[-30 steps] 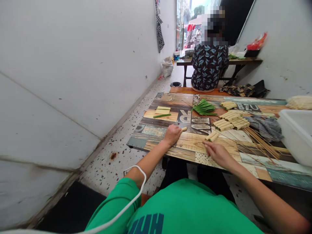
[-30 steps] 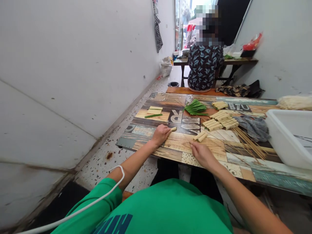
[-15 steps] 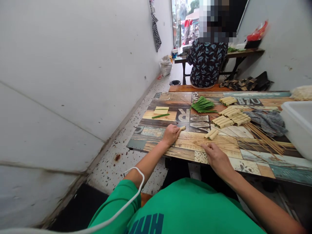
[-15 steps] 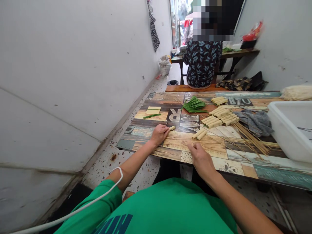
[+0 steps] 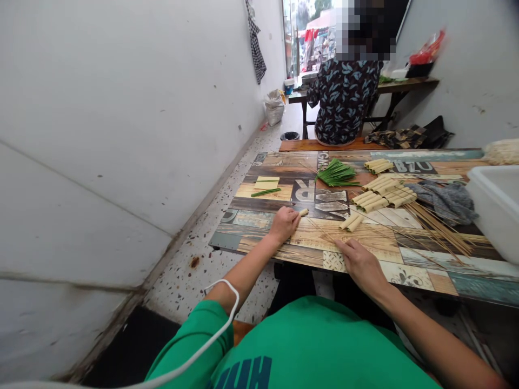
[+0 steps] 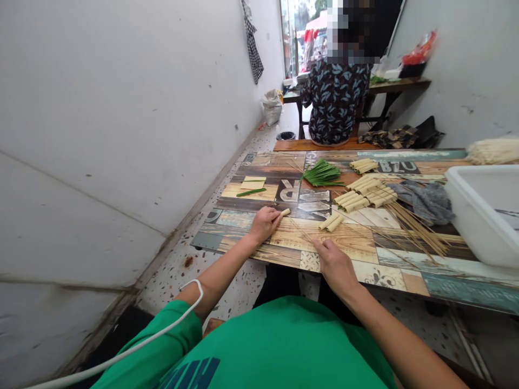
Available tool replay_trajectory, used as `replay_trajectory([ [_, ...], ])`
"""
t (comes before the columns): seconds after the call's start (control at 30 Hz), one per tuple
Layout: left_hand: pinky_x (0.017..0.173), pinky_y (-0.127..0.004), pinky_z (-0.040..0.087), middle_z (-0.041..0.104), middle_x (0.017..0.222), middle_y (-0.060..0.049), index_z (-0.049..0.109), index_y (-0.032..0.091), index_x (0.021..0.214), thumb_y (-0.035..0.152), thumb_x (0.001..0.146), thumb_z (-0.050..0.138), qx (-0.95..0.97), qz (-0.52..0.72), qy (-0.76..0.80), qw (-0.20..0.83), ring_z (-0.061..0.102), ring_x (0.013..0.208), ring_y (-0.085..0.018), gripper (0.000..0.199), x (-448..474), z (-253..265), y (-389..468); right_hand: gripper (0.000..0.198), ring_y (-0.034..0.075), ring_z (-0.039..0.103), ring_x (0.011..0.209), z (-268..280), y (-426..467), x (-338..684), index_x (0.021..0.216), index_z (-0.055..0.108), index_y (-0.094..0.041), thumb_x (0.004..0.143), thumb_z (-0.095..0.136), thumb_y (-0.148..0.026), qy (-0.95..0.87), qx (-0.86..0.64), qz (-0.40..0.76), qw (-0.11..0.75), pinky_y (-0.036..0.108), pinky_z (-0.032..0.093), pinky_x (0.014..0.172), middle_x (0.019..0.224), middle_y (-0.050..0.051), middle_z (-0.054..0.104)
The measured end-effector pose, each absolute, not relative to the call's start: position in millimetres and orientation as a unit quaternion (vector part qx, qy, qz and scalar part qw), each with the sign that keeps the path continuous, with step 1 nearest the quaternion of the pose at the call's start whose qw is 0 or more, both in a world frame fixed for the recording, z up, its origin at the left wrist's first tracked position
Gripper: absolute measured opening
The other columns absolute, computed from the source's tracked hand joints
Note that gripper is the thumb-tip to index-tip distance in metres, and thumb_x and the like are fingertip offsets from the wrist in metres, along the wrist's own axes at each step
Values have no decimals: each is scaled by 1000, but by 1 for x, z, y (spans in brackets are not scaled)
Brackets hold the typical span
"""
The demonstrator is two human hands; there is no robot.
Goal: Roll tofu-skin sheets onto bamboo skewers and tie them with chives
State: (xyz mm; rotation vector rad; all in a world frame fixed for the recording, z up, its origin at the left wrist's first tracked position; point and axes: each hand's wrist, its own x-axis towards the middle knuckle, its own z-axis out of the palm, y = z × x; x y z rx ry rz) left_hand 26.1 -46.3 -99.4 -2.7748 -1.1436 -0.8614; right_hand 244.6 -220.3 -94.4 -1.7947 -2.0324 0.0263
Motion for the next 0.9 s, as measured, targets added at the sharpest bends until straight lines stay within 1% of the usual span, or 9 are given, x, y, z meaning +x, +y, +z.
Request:
replay_trajectory([
  [0.17, 74, -29, 43, 64, 79, -6, 70, 17, 81, 27, 97, 49, -890, -279, -362, -2, 55, 78, -16, 28, 26, -99, -46, 41, 16, 54, 68, -92, -218, 244, 121, 66, -21, 93, 36, -17, -735, -644, 2, 212, 25, 41, 58, 83, 6, 58],
  [0.43, 75, -29, 43, 63, 79, -5, 70, 18, 82, 28, 98, 48, -892, -273, -359, -14, 55, 79, -16, 29, 26, -97, -46, 42, 16, 54, 68, -92, -216, 241, 121, 66, -22, 92, 36, -17, -730, -645, 9, 224, 24, 41, 58, 84, 6, 59],
  [0.57, 75, -28, 43, 63, 81, -5, 71, 18, 83, 27, 98, 49, -894, -271, -357, -19, 54, 80, -16, 28, 25, -96, -45, 40, 16, 54, 68, -87, -216, 238, 116, 69, -22, 93, 35, -17, -732, -645, 6, 220, 24, 41, 59, 82, 5, 58],
  [0.73, 75, -28, 43, 63, 82, -6, 71, 18, 85, 27, 98, 49, -893, -276, -353, -32, 55, 80, -16, 27, 25, -95, -45, 38, 16, 53, 66, -83, -214, 236, 115, 69, -22, 94, 37, -20, -729, -654, 2, 205, 25, 37, 55, 82, 5, 59],
  [0.9, 75, -28, 44, 63, 81, -6, 71, 18, 81, 27, 98, 48, -894, -275, -353, -24, 55, 80, -16, 29, 25, -96, -45, 36, 15, 54, 67, -83, -213, 235, 113, 70, -24, 93, 40, -21, -725, -657, 3, 206, 24, 37, 54, 84, 5, 61],
])
